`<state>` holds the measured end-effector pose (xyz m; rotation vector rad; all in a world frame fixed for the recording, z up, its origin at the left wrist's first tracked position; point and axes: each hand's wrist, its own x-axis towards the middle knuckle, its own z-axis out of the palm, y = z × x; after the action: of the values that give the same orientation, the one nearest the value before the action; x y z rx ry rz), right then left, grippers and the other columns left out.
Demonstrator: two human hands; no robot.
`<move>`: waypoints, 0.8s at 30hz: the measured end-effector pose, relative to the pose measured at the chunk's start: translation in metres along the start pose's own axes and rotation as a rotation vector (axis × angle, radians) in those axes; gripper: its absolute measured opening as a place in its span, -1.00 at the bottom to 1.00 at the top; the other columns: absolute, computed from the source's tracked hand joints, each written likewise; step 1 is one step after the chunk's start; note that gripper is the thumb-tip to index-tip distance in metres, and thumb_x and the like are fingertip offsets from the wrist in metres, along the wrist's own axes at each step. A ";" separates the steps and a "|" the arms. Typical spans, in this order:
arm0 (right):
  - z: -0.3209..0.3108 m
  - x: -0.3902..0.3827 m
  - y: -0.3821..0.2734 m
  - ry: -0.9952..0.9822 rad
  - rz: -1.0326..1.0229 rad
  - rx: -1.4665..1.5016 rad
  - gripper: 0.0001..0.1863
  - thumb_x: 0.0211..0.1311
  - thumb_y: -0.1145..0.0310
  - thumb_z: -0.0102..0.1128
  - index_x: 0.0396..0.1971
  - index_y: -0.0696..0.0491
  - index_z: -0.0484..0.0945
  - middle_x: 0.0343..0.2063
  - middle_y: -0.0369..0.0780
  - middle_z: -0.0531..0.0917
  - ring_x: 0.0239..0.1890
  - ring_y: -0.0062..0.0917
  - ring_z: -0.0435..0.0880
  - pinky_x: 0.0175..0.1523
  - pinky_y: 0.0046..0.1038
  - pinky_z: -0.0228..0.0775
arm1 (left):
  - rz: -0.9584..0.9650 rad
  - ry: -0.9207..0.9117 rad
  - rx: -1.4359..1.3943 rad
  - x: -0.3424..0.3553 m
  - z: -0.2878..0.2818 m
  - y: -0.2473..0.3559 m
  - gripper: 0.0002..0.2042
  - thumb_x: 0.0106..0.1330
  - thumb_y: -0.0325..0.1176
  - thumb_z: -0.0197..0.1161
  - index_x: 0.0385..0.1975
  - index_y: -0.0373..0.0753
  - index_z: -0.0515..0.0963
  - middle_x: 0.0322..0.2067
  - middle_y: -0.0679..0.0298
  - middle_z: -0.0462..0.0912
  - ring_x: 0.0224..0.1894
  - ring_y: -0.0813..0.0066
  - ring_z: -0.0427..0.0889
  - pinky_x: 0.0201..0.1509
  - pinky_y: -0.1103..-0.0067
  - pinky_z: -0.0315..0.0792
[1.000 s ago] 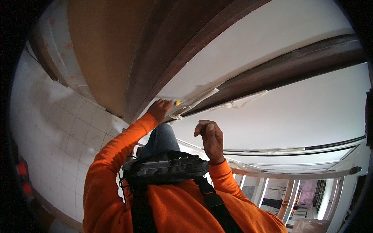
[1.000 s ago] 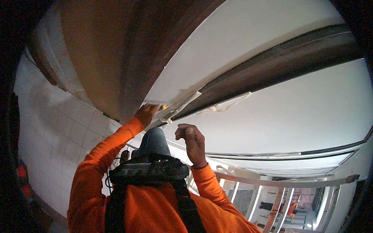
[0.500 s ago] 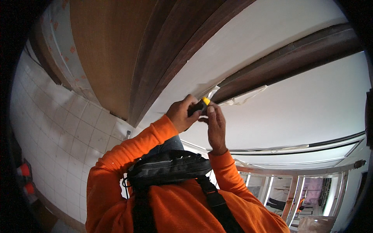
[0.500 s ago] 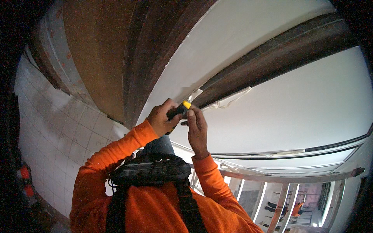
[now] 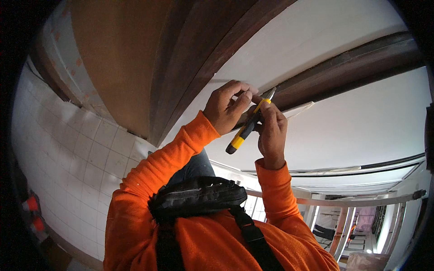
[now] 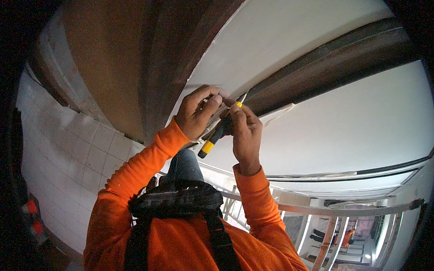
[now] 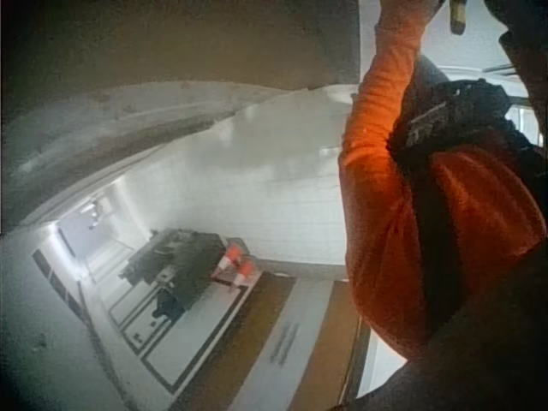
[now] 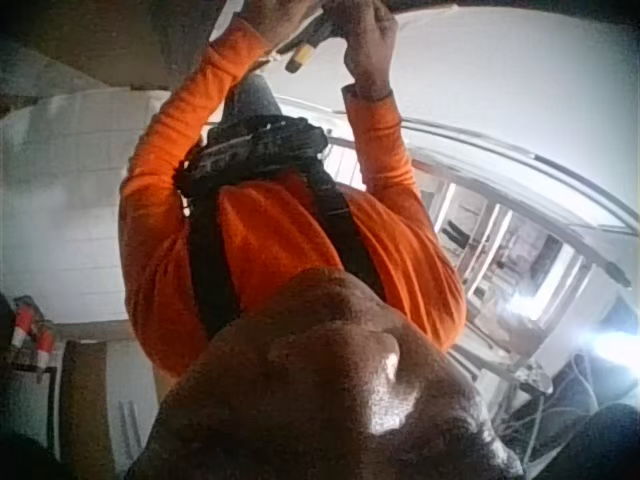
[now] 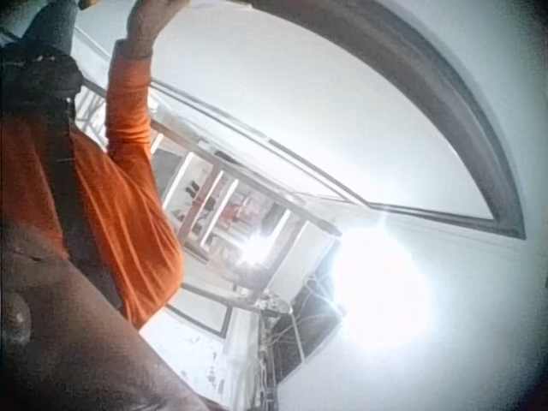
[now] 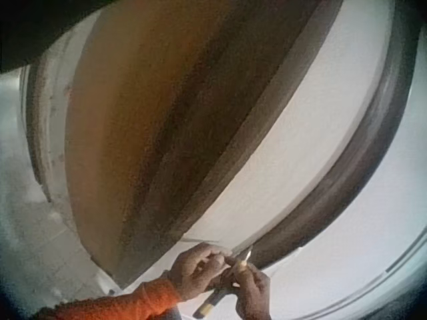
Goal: The person removes masking tape from the edges of a door frame and ceiling using a utility knife and their hands.
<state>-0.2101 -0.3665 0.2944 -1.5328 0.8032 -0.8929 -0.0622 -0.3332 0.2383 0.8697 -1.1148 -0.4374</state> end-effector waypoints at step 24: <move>-0.026 0.006 -0.003 0.026 0.156 0.041 -0.61 0.49 0.15 0.05 -0.21 0.22 0.63 -0.51 -0.25 0.62 -0.57 -0.60 0.54 -0.44 -0.55 0.38 | 0.134 0.013 0.162 0.023 0.029 -0.023 -0.81 0.44 -0.43 0.18 -0.03 -0.26 0.61 -0.13 0.18 0.69 -0.17 0.35 0.72 -0.15 0.49 0.65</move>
<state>-0.2299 -0.3832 0.3001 -1.4043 0.9053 -0.8110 -0.0769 -0.3742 0.2390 0.9307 -1.2003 -0.2321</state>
